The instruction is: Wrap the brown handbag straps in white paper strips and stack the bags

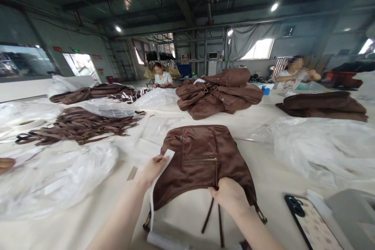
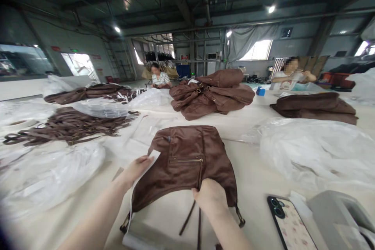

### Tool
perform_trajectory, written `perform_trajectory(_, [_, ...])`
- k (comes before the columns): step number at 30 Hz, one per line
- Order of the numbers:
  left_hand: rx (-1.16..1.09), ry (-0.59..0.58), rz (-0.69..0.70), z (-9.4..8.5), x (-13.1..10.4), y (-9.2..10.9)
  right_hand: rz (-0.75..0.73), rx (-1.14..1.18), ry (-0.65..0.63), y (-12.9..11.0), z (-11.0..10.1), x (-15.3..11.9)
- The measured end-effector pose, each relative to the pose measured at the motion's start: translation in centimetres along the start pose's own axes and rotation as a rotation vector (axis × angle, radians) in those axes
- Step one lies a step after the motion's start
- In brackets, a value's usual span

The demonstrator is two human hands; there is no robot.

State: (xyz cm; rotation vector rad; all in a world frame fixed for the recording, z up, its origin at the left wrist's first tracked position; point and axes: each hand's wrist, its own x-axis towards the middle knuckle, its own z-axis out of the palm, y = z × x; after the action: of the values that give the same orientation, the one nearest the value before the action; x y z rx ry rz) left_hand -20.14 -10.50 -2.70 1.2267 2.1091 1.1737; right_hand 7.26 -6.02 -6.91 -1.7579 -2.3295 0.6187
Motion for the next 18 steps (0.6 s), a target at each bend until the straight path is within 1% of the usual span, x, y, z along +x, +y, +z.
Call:
perform_trajectory(2, [-0.008,-0.051,0.011,1.6,0.8,-0.5,-0.011,0.116,-0.045,0.1,0.7,0.0])
perform_trajectory(3, [-0.009,-0.054,0.023,2.6,1.2,-0.5,-0.016,0.164,-0.085,0.2,0.9,-0.2])
perform_trajectory(4, [-0.008,-0.048,0.036,3.7,1.6,-0.3,-0.024,0.218,-0.152,0.3,1.0,-0.4])
perform_trajectory(6, [-0.011,-0.051,0.078,5.6,2.5,0.6,-0.053,0.396,-0.328,0.7,1.1,-0.9])
perform_trajectory(7, [-0.013,-0.066,0.105,6.4,2.9,1.1,-0.071,0.525,-0.417,0.8,0.9,-1.3])
perform_trajectory(8, [-0.013,-0.083,0.132,7.1,3.2,1.8,-0.092,0.668,-0.484,1.0,0.6,-1.6])
perform_trajectory(9, [-0.011,-0.092,0.160,7.6,3.4,2.5,-0.117,0.804,-0.517,1.1,0.2,-1.8])
perform_trajectory(11, [-0.003,-0.065,0.222,8.0,2.9,4.0,-0.165,0.977,-0.488,1.4,-0.8,-2.2])
perform_trajectory(13, [-0.017,-0.039,0.316,7.6,1.3,5.5,-0.187,1.054,-0.435,1.7,-1.8,-2.3])
perform_trajectory(14, [-0.046,-0.065,0.357,7.1,0.0,6.1,-0.189,1.079,-0.419,1.7,-2.2,-2.3])
perform_trajectory(15, [-0.093,-0.154,0.374,6.4,-1.5,6.8,-0.184,1.107,-0.415,1.7,-2.6,-2.3])
perform_trajectory(16, [-0.162,-0.301,0.331,5.6,-3.0,7.5,-0.172,1.144,-0.419,1.7,-2.9,-2.3])
perform_trajectory(18, [-0.339,-0.693,0.108,3.5,-5.8,8.8,-0.144,1.243,-0.456,1.6,-3.3,-2.3])
